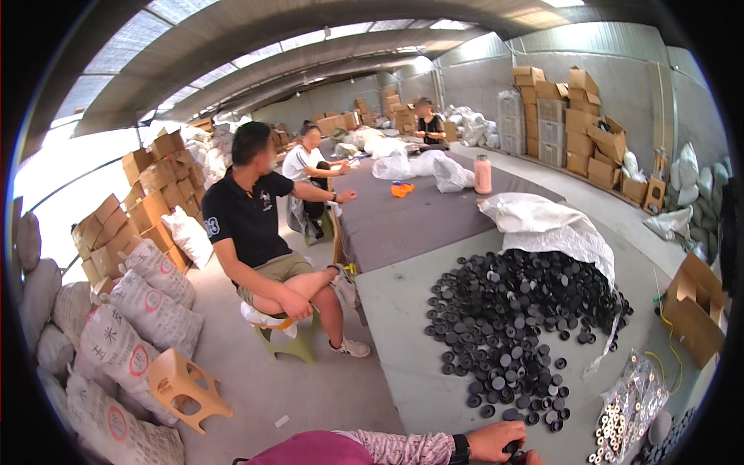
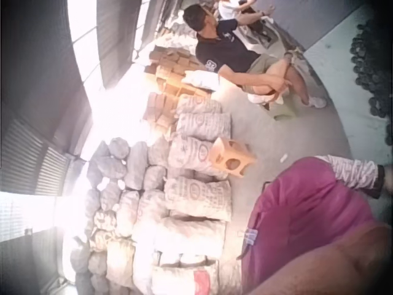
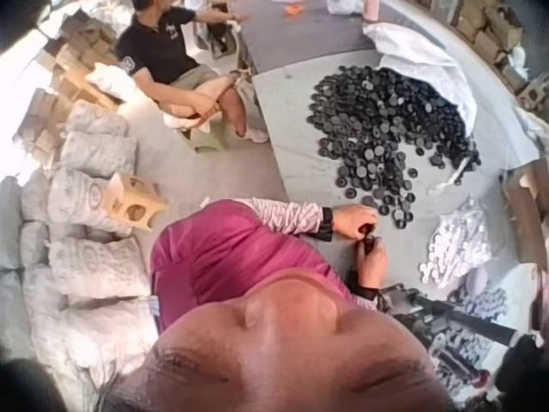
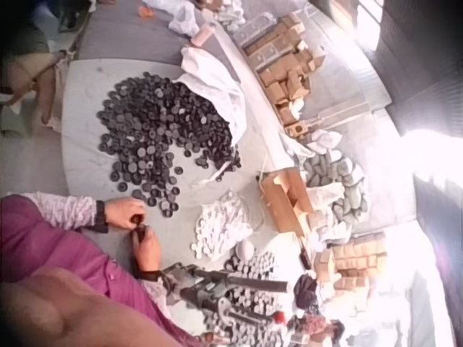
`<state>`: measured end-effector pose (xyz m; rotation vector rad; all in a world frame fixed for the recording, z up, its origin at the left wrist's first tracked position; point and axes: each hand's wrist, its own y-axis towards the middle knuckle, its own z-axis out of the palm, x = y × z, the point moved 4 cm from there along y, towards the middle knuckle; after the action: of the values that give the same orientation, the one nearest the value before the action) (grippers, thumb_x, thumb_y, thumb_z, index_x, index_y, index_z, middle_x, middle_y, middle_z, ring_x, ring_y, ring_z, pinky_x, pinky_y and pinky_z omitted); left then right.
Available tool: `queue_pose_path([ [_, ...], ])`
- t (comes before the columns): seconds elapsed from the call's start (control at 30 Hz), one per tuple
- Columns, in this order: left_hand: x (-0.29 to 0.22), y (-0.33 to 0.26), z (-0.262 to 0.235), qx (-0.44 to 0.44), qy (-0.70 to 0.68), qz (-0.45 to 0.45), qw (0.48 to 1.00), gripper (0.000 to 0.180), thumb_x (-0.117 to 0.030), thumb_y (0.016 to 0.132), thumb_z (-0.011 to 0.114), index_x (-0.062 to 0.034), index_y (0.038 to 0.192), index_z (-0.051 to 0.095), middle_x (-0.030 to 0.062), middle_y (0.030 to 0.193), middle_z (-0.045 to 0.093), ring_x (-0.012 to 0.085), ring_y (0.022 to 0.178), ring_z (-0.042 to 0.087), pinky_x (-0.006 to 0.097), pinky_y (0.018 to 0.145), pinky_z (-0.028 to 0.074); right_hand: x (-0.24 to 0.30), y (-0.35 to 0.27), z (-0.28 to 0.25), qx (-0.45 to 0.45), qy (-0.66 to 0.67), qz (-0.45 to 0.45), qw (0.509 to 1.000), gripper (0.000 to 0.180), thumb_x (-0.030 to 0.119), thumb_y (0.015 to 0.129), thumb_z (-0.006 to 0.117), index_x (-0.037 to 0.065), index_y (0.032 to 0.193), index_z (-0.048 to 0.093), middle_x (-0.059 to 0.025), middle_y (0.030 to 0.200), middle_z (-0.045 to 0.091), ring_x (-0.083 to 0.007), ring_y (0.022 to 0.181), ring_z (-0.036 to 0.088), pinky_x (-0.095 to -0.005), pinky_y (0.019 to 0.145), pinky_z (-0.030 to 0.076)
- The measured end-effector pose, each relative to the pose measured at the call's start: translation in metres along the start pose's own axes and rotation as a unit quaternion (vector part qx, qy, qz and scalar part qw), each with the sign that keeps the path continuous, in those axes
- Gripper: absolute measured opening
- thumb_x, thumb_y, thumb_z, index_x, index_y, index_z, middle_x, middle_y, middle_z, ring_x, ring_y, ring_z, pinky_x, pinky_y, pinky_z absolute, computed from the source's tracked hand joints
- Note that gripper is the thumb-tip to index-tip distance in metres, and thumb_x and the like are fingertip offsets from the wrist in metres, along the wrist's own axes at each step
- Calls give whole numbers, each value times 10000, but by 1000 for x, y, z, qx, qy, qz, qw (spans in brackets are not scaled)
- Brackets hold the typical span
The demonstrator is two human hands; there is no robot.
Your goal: Using a manual press to assemble small plastic parts and metal washers.
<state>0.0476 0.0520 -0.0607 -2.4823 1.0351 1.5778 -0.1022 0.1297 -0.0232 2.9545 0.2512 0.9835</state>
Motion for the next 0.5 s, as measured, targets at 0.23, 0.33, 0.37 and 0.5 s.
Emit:
queue_pose_path([
  [0.23, -5, 1, 15, 76, 102, 48, 991, 378, -215, 668, 758, -97, 1018, 680, 152, 1015, 676, 381, 903, 660, 507, 745, 527, -9, -1, 3, 28, 0, 39, 999, 409, 263, 900, 725, -4, 1192, 626, -265, 974, 711, -457, 877, 680, -512, 751, 539],
  [0.33, 4, 14, 36, 139, 76, 16, 987, 405, -267, 636, 781, -149, 1014, 698, 144, 918, 726, 392, 851, 687, 513, 705, 532, -26, -7, 13, -6, -48, 43, 998, 540, 269, 897, 718, -18, 1333, 581, -289, 1006, 706, -469, 880, 678, -523, 749, 540],
  [0.37, -3, 23, 37, 149, 93, -5, 984, 386, -268, 632, 784, -155, 993, 708, 148, 909, 728, 391, 850, 689, 509, 705, 530, -29, -6, 11, -32, -81, 41, 995, 605, 269, 897, 714, -21, 1401, 548, -299, 1014, 703, -474, 876, 677, -528, 747, 540],
  [0.5, 12, 45, 52, 166, 73, 34, 983, 343, -276, 611, 797, -152, 922, 726, 148, 859, 726, 384, 816, 689, 504, 693, 524, -15, -4, 0, -18, -130, 104, 986, 618, 231, 904, 681, -51, 1429, 515, -298, 1050, 703, -466, 905, 681, -532, 760, 540],
])
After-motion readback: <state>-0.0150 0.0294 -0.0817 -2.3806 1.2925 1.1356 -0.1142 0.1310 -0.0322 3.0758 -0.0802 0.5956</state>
